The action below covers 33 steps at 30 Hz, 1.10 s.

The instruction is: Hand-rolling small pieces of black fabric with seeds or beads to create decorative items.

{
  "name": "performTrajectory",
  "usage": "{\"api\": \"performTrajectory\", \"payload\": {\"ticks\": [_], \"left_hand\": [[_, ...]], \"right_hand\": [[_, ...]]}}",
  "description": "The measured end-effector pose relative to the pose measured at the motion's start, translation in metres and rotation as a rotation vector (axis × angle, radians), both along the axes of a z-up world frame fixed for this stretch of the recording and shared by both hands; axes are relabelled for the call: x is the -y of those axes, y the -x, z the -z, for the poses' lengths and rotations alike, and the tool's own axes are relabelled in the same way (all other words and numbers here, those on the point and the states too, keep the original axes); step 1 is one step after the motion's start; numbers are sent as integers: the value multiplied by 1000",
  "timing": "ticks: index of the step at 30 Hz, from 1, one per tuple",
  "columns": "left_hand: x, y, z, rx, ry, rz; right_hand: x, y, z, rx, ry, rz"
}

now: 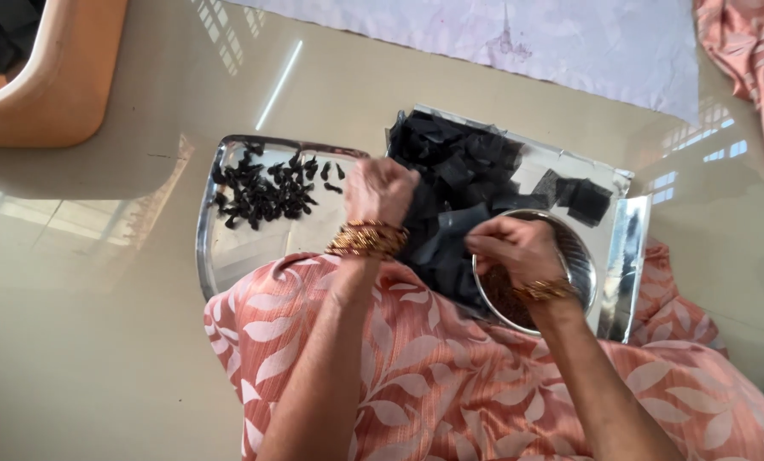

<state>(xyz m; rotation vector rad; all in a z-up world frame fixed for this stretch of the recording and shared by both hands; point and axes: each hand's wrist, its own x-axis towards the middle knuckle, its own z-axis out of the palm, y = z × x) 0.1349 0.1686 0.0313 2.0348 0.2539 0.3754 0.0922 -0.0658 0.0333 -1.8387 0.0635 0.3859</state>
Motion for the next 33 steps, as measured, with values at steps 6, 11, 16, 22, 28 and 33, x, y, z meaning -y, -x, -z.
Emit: {"api": "performTrajectory", "payload": {"ticks": [6, 11, 16, 22, 28, 33], "left_hand": [[37, 30, -4, -288, 137, 239], [30, 50, -13, -455, 1199, 606], [51, 51, -11, -445, 1253, 593], [66, 44, -1, -489, 1304, 468], [53, 41, 21, -341, 1156, 260], [52, 43, -2, -341, 1264, 322]], "right_hand": [[21, 11, -22, 76, -513, -62], [27, 18, -40, 149, -325, -141], [44, 28, -75, 88, -124, -19], [100, 24, 58, 299, 1027, -252], [17, 30, -40, 6, 80, 56], [-2, 24, -20, -82, -150, 10]]}}
